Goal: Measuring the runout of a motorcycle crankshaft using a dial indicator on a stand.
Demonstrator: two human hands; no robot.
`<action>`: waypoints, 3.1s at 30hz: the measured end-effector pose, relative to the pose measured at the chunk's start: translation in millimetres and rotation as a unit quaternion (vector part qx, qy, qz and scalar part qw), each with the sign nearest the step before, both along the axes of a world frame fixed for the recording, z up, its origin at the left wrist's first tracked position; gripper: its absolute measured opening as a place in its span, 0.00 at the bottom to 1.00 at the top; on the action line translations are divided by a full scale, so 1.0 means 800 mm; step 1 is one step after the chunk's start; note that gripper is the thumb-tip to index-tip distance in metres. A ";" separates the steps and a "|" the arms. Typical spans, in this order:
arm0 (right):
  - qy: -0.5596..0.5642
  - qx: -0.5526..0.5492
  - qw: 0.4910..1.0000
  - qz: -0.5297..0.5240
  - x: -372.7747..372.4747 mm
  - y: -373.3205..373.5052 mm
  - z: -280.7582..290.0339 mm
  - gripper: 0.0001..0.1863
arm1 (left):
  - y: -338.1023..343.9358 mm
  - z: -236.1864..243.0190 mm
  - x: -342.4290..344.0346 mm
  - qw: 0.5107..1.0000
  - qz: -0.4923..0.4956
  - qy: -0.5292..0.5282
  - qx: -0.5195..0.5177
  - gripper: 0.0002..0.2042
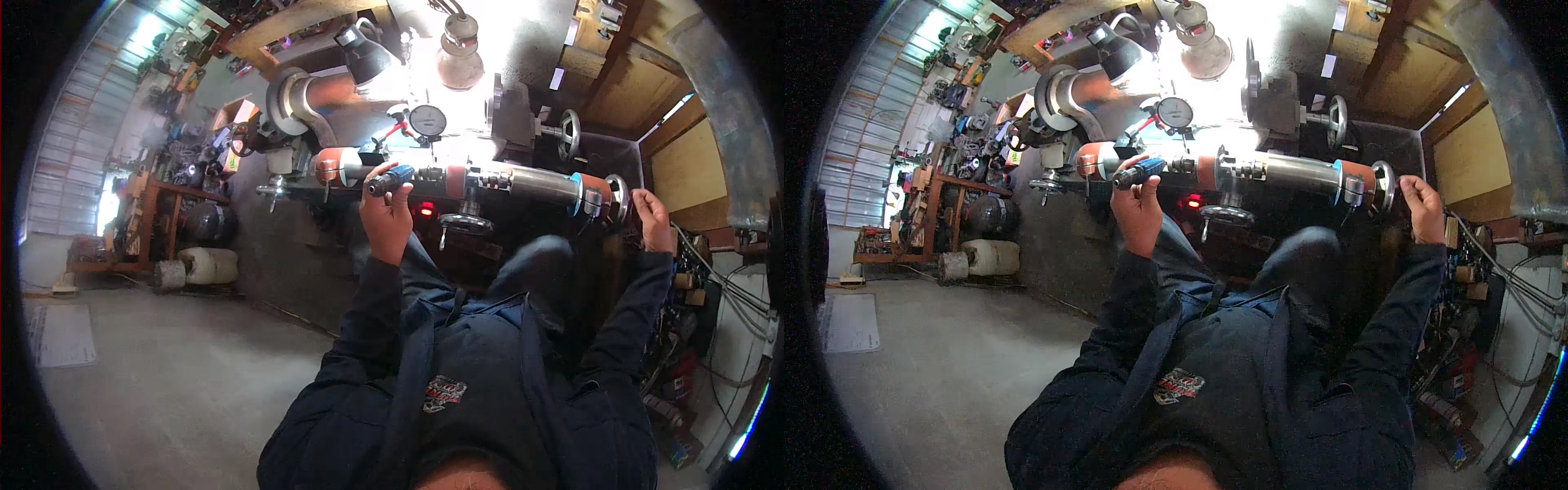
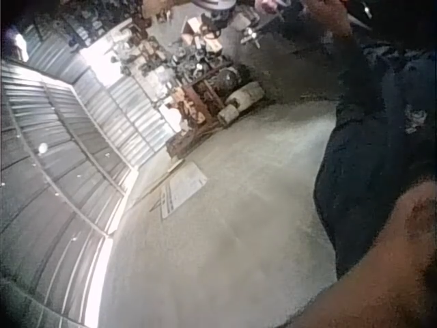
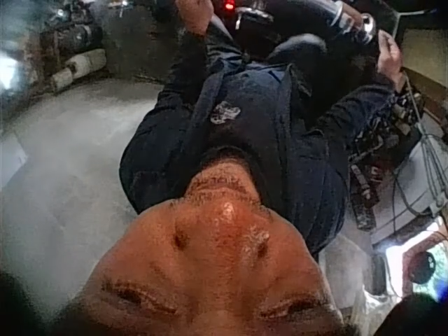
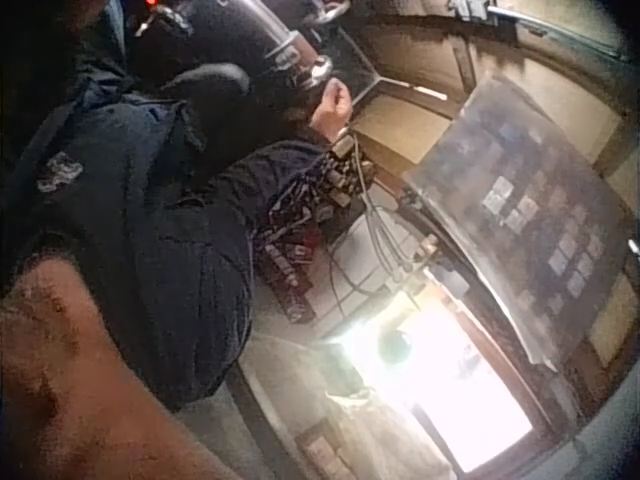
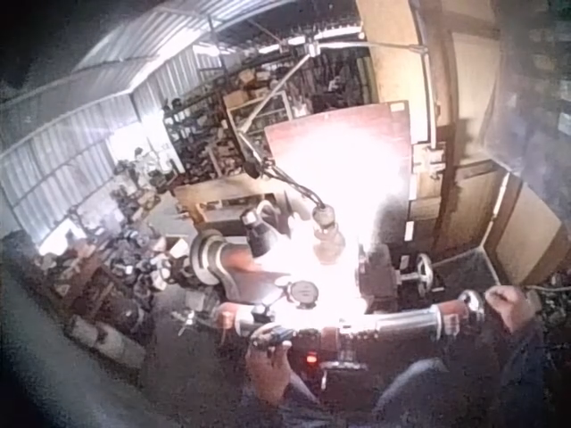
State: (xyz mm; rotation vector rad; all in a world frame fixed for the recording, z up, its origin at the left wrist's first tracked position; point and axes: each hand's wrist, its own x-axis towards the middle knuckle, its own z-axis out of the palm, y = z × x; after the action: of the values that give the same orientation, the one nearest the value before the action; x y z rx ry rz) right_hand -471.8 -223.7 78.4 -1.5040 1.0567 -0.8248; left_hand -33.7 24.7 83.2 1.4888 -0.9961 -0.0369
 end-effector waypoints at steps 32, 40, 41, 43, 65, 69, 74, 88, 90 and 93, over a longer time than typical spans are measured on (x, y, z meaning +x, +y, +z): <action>0.010 -0.082 0.995 -0.053 0.024 -0.023 -0.033 0.15 | -0.016 0.009 -0.021 0.984 0.019 -0.118 0.133 0.18; 0.002 -0.073 0.996 -0.059 0.026 -0.023 -0.035 0.15 | -0.013 0.018 -0.023 0.991 0.016 -0.100 0.092 0.18; 0.017 -0.087 0.995 -0.053 0.026 -0.026 -0.037 0.15 | -0.011 0.019 -0.024 0.998 0.016 -0.051 0.015 0.18; 0.001 -0.072 0.996 -0.060 0.024 -0.032 -0.050 0.15 | -0.006 0.021 -0.027 1.000 0.012 -0.026 -0.010 0.17; 0.113 -0.063 0.990 -0.057 -0.008 -0.041 -0.053 0.15 | 0.017 0.002 -0.064 0.993 -0.071 0.091 -0.033 0.14; 0.174 -0.272 0.945 0.057 0.002 -0.064 -0.126 0.14 | 0.023 -0.003 -0.109 0.991 -0.126 0.043 0.022 0.14; 0.461 -0.328 0.793 -0.224 0.016 0.121 -0.032 0.10 | 0.010 0.005 -0.152 0.912 -0.329 0.084 0.230 0.12; 0.186 -0.050 0.836 -0.514 -0.086 0.200 -0.132 0.20 | 0.048 -0.049 -0.163 0.674 -0.478 0.350 0.441 0.12; 0.403 -0.132 0.679 -0.599 -0.199 0.183 -0.180 0.21 | 0.084 -0.060 -0.143 0.693 -0.439 0.396 0.413 0.11; 0.483 -0.011 0.661 -0.575 -0.337 0.187 -0.227 0.21 | 0.120 -0.058 -0.117 0.739 -0.428 0.368 0.368 0.07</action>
State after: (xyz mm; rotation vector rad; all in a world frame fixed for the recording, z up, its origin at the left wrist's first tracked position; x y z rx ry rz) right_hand -741.5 -73.9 -103.3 -1.1011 2.9865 -0.7747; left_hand -127.6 120.9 36.5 1.3248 -0.9278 -1.7344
